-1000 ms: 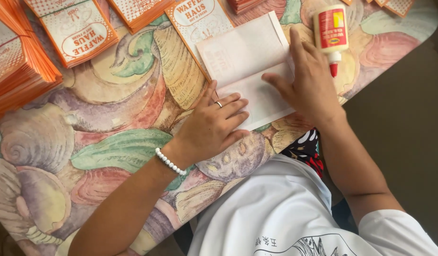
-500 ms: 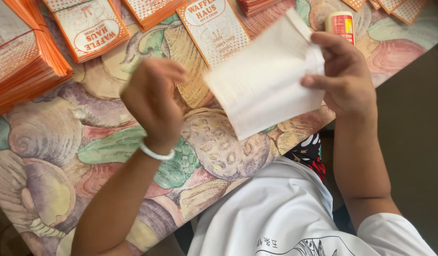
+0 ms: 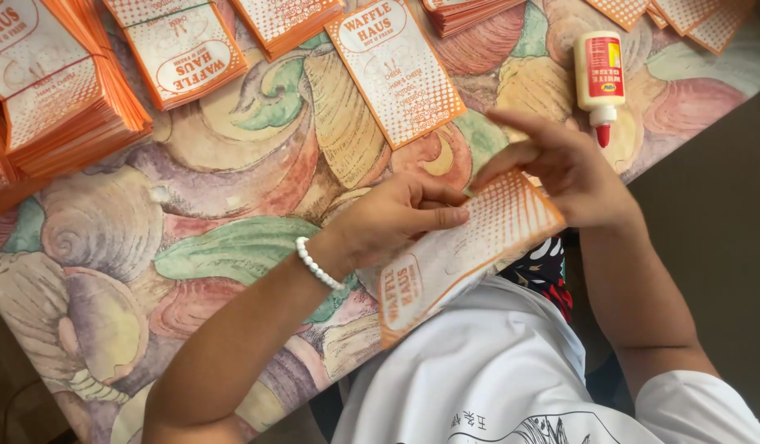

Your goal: Applying glue to the edges of paper bags and folding them to complete the assembly.

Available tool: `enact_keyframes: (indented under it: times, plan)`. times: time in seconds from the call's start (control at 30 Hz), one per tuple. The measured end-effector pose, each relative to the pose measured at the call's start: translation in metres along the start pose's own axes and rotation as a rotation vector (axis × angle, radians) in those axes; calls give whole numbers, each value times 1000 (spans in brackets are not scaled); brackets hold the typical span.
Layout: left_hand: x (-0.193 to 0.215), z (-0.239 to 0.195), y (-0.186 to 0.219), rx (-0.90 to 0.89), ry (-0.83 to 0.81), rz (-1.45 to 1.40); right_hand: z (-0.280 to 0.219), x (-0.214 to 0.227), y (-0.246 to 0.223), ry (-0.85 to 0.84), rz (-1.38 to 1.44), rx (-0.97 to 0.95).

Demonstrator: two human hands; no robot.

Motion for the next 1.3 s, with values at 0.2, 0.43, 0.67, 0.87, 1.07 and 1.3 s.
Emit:
enact_keyframes:
  times: [0.2, 0.43, 0.67, 0.87, 1.07, 1.3]
  plan:
    - [4, 0, 3, -322, 241, -263, -12, 20, 15, 241, 641, -54]
    - [0, -13, 2, -489, 574, -362, -7, -11, -16, 621, -353, 158]
    - [-29, -64, 85, -681, 514, 185, 0, -30, -46, 639, -641, 135]
    - [-38, -72, 85, -761, 726, 399, -1, -37, -54, 533, -621, 162]
    - [-50, -81, 86, -886, 761, 648, 10, -28, -75, 363, -650, 40]
    - [-59, -94, 92, -940, 776, 786, 51, -56, -107, -285, -1231, 335]
Point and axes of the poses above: each hand's wrist, its own z-axis towards the middle knuckle, its own x-axis out of the back of the hand, y = z × x, the point moved 4 cm from there along z, towards the middle knuckle, and after that the axes turned 10 degrees about x, right-handed, at the moved point
